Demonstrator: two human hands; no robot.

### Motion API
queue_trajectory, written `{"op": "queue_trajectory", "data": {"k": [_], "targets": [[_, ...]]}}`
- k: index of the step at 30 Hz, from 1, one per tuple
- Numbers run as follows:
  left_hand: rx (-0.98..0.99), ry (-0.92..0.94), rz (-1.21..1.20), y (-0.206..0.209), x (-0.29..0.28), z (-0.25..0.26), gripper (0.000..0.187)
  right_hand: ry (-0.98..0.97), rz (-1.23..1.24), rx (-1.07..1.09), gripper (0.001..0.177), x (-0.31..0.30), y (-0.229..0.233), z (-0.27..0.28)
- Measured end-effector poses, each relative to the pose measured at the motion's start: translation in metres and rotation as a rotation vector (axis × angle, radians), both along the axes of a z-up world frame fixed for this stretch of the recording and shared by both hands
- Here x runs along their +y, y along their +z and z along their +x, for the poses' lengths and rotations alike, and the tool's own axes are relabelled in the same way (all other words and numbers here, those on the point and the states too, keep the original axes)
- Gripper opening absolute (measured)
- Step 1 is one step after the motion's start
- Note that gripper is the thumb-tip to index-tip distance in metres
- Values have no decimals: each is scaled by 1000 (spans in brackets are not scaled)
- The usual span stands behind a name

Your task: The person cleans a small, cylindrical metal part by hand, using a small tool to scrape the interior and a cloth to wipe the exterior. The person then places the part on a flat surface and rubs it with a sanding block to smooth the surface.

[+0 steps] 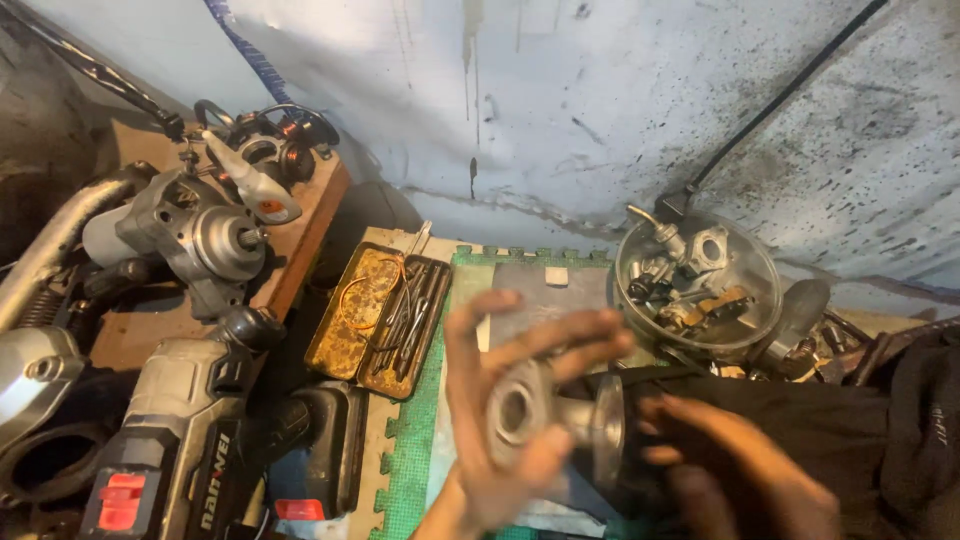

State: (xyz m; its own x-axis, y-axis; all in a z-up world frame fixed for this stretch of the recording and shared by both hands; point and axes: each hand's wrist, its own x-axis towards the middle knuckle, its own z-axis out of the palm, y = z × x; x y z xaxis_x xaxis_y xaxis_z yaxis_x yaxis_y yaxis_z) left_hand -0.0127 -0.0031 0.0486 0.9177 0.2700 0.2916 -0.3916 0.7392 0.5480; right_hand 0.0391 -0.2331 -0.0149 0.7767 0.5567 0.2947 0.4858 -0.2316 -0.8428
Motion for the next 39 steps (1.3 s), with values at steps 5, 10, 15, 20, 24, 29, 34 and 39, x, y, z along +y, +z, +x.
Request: {"op": "queue_trajectory", "data": {"k": [5,10,15,20,24,29,34,39], "targets": [[-127,247,693,3,-16,-1,82,11,138,93,48,37,-23,1],[-27,227,859,12,-18,0,88,-18,318,364,49,43,-49,-10],[-86,232,813,5,-18,7,107,-45,527,715,55,41,-54,-7],[102,82,613,-18,-16,4,104,-135,289,476,38,46,-39,-12],[541,79,614,-4,-12,3,100,-296,23,110,23,52,7,-5],[87,474,1427,-3,-3,-4,92,-230,11,-168,25,48,53,3],[-61,569,1635,3,-6,-1,94,-214,-26,-365,27,67,72,-15],[-51,693,1674,0,-8,-2,84,-295,22,-416,23,73,69,-25]]}}
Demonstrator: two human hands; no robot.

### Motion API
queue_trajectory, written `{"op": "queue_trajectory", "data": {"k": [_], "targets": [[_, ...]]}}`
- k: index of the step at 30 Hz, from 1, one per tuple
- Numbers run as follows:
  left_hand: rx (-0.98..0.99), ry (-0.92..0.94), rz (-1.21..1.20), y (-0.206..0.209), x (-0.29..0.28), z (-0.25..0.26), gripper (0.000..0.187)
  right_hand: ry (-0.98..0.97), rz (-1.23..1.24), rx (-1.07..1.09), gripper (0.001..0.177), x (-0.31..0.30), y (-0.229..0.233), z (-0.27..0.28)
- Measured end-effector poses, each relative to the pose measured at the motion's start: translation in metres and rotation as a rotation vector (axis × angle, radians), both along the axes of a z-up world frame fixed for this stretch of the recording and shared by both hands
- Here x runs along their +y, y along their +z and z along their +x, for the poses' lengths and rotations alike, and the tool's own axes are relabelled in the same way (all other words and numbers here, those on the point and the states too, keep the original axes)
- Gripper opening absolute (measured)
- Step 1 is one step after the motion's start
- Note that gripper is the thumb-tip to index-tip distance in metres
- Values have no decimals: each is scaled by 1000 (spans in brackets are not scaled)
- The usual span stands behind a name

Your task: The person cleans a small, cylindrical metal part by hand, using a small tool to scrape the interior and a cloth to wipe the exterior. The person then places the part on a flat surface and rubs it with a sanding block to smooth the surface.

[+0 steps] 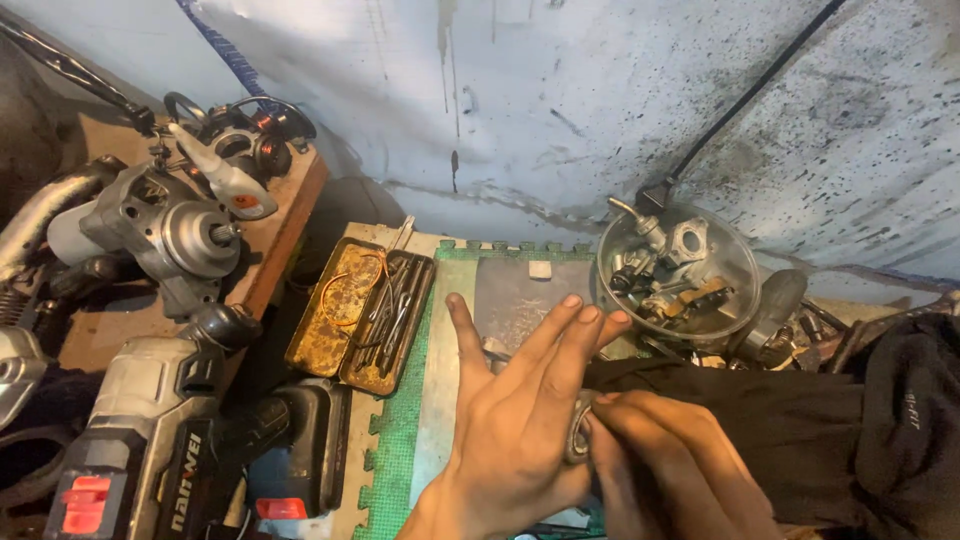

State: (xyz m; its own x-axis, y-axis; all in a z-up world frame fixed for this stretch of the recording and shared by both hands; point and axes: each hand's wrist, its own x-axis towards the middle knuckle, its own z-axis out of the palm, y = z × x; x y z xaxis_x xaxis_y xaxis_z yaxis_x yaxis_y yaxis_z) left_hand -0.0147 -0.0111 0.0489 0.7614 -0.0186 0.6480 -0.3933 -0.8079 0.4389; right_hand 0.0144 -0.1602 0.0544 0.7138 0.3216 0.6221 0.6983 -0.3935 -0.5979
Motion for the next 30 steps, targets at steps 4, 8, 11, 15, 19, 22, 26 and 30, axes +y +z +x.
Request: {"op": "queue_trajectory", "data": {"k": [4,8,11,15,19,22,26,30], "targets": [[10,11,33,-1,3,0,83,-39,8,56,23,-1,-11,3],[-11,-20,59,-3,5,0,83,-47,5,30,22,2,-13,7],[-9,-20,84,-5,3,-1,81,-20,23,-73,19,3,-14,10],[-3,-22,132,-5,2,0,77,14,11,-137,18,2,-14,12],[11,-50,102,-7,1,0,76,55,-44,-53,19,-3,-11,17],[60,-67,60,-7,0,1,79,139,-96,-8,22,-9,-10,25],[102,-101,-35,-10,-3,1,84,197,-170,62,26,-13,-9,29],[95,-125,-120,-11,-6,4,86,199,-204,116,29,-15,-9,32]]}}
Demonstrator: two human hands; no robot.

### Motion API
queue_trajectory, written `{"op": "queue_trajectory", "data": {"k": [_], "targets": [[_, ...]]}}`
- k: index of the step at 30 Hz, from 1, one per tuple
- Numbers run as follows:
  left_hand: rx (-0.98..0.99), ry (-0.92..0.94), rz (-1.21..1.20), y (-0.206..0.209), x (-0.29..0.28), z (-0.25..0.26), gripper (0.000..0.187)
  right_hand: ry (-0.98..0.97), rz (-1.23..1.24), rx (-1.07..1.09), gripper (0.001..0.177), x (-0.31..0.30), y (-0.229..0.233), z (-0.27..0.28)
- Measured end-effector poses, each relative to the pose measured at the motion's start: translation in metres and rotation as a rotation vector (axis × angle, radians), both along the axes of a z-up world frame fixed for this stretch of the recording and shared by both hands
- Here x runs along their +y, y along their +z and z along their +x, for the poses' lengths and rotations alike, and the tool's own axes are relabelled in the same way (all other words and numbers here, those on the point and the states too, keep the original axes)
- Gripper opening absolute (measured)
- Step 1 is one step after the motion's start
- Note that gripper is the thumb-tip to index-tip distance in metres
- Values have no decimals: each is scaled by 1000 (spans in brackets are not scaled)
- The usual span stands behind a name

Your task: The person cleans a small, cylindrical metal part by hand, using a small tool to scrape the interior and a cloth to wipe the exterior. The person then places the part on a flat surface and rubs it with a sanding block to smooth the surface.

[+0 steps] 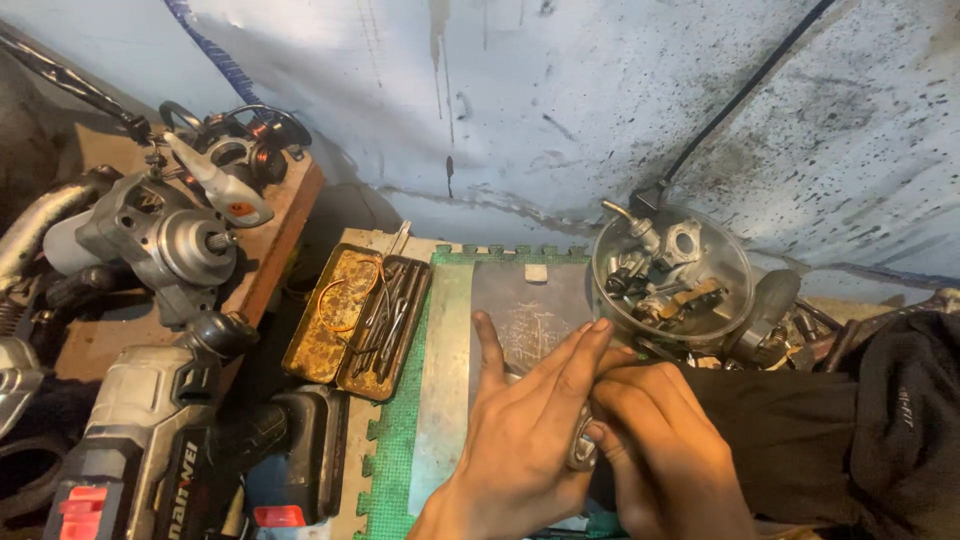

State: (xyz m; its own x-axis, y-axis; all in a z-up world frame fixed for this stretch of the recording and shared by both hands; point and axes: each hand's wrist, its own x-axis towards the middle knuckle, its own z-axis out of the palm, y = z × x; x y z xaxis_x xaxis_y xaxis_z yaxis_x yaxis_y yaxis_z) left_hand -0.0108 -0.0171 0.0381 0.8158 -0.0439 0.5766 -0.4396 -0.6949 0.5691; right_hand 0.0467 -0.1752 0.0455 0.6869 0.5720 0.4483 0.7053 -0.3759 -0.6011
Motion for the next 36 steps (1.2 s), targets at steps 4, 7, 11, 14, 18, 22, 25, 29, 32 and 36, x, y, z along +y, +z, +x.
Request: {"op": "queue_trajectory", "data": {"k": [4,7,11,14,18,22,25,29,32,36], "targets": [[32,21,3,0,-2,-2,85,-16,7,62,27,-1,-3,-4],[27,38,-2,1,-4,0,86,-95,102,114,21,1,-8,-11],[13,-6,-204,-3,-4,0,93,-193,170,59,24,7,-6,-22],[-34,26,-131,-4,-2,-3,90,-201,138,-61,22,10,-1,-30],[-105,121,61,-6,-4,-6,80,-219,144,-157,16,15,-8,-39],[-103,118,138,-12,1,-7,75,-231,194,-184,16,13,-35,-28],[-28,118,163,-14,5,-10,73,-170,197,-197,17,14,-36,-24],[49,97,56,-15,6,-12,85,-17,35,-100,25,4,-31,-12],[158,107,-100,-16,5,-19,95,64,-186,-224,47,-15,-1,11],[459,248,-693,-16,15,-22,96,136,-536,-351,60,-60,-9,43]]}}
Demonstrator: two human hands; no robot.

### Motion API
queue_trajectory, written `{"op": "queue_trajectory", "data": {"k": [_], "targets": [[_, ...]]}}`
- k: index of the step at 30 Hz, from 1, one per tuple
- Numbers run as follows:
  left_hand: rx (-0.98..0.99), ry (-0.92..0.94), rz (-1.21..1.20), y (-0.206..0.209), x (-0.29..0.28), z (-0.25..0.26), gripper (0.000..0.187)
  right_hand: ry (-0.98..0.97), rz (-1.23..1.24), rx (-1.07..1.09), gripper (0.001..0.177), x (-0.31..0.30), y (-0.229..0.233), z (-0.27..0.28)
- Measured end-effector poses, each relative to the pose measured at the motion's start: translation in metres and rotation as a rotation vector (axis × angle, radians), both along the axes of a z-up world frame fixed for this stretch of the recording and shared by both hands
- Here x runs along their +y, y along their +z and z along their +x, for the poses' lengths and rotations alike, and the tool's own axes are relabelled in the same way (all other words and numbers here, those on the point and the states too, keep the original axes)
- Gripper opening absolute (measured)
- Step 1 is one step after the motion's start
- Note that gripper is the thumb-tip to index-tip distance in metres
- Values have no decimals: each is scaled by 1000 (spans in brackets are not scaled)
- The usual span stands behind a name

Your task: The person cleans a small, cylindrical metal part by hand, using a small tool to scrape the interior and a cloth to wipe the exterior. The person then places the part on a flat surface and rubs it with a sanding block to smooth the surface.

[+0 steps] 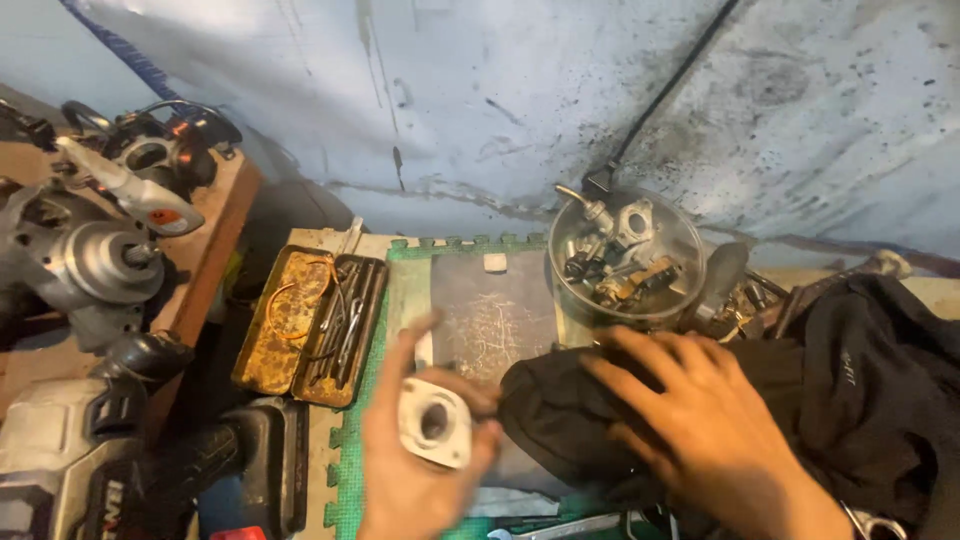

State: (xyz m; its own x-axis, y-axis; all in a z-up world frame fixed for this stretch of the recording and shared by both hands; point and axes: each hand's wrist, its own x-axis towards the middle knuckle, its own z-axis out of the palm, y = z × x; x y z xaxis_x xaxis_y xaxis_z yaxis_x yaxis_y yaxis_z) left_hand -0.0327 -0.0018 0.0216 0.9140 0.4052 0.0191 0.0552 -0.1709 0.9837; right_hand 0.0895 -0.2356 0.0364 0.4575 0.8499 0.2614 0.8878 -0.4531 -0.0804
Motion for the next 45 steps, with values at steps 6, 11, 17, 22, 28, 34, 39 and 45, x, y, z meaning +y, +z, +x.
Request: {"op": "queue_trajectory", "data": {"k": [6,11,17,22,28,34,39,45], "targets": [[-175,63,-220,1,20,-1,86,-190,151,140,47,-79,30,19],[-181,72,-130,-8,22,-2,79,-79,207,381,40,-140,23,81],[-162,37,-36,-8,15,2,78,-240,245,91,24,-110,21,31],[-250,-107,-100,-12,12,-1,79,-327,277,-81,16,-74,-35,-28],[-79,-68,-512,-26,16,-4,56,187,20,-18,25,-53,-151,-93],[-137,-76,-427,-27,7,-1,49,143,41,43,28,-51,-175,-105],[-151,-71,-348,-29,3,-1,45,233,-2,22,38,-71,-188,-103],[-86,-112,-379,-22,-3,6,39,-77,-63,-72,60,-62,-64,-40]]}}
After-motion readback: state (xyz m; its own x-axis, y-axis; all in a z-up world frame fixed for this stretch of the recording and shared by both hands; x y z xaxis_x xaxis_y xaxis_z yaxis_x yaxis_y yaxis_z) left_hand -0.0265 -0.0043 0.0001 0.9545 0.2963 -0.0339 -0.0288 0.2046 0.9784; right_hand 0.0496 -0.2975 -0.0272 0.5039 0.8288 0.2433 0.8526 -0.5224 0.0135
